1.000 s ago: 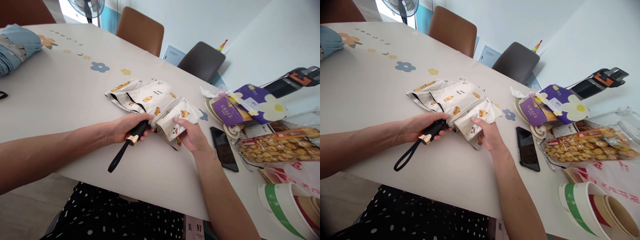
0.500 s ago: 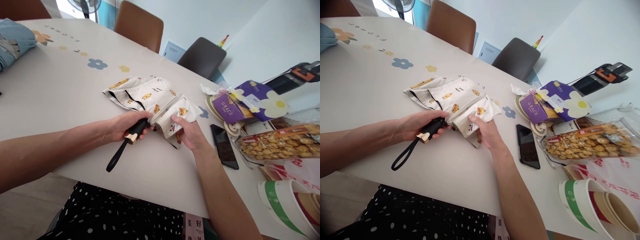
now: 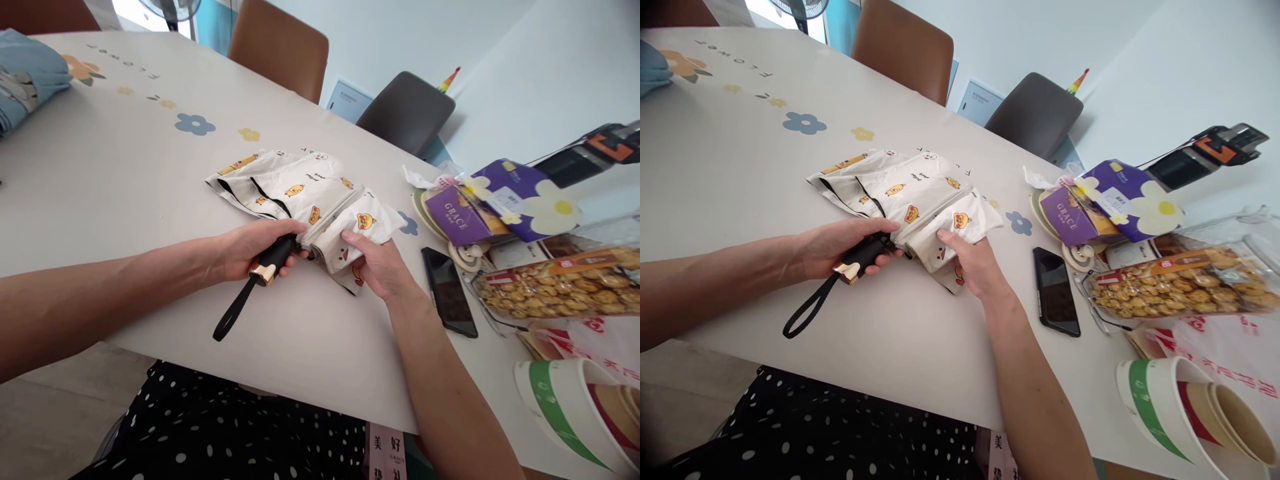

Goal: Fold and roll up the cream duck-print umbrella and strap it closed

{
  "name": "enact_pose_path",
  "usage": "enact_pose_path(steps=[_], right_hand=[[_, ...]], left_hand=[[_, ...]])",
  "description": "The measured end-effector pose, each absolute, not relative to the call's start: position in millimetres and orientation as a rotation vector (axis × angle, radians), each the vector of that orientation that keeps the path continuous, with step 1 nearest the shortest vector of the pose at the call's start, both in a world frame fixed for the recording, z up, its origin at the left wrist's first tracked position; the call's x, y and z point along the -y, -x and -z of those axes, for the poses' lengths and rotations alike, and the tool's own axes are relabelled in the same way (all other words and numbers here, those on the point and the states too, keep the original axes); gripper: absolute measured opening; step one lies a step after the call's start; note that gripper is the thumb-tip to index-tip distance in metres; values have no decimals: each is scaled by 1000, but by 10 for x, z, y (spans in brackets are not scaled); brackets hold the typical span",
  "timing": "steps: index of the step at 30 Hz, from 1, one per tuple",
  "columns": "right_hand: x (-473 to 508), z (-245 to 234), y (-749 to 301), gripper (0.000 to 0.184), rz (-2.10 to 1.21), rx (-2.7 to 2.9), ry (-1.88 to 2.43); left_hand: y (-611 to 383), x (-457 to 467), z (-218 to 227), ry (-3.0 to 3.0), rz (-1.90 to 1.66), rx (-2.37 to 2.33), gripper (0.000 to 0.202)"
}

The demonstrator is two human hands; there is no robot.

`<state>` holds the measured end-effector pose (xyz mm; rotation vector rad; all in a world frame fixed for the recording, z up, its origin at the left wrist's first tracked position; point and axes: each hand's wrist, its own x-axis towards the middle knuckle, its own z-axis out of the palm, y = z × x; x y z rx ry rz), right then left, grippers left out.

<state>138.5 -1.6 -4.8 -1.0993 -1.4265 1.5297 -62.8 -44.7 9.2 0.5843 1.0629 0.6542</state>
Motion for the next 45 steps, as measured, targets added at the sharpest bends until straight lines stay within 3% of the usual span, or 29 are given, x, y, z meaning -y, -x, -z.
enact_pose_path(steps=[22, 29, 37, 45], right_hand=[[-10, 127, -1368, 44, -1498, 1360, 1152], [-54, 59, -1399, 36, -1446, 1179, 1107], [-201, 6, -1570, 14, -1298, 1038, 1125], [-162, 12, -1517, 17, -1343, 1157, 1086]], left_hand=[[630, 456, -89, -611, -647, -1039, 22], [642, 451, -42, -603, -657, -1027, 25], [644, 466, -66, -585, -660, -1026, 26], [639, 462, -63, -573, -670, -1042, 25]])
